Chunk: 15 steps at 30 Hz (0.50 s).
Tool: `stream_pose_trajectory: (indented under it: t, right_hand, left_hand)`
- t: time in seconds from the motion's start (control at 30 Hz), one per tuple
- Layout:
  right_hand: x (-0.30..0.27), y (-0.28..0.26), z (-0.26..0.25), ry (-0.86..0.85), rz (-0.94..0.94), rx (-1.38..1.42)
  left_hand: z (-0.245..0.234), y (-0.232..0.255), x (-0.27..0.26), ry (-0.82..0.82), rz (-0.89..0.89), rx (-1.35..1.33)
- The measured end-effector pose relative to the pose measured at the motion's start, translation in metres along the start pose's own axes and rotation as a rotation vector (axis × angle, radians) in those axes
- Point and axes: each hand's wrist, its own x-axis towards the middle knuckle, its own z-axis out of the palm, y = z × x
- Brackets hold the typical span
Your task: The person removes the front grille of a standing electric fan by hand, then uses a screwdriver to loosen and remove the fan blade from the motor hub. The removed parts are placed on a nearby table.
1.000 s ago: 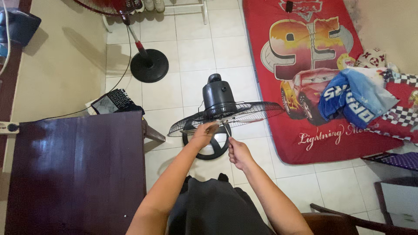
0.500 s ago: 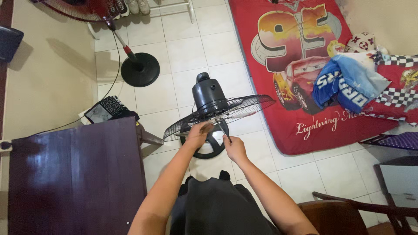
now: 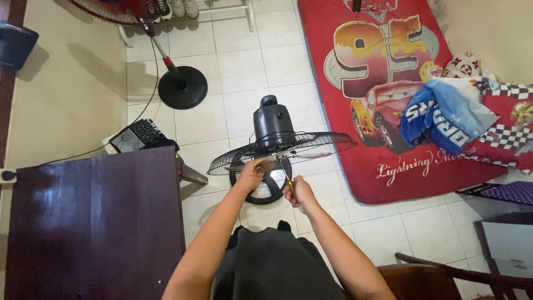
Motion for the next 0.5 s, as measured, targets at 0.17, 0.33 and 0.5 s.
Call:
stream_pose_trajectory:
  t: [0.17,0.33,0.5]
  right_hand:
    - [0.004,-0.002,-0.012,-0.323,0.15,0.32]
    - [-0.008,-0.001,-0.009,-0.262,0.089,0.281]
    - [-0.017,-0.006,-0.008,-0.206,0.056,0.208]
  left_hand:
    - [0.003,-0.008,0.004,0.008,-0.057,-0.132]
    - [0.002,-0.008,0.005,-0.018,-0.075,-0.075]
    - [0.001,-0.003,0.004,-0.024,-0.052,-0.15]
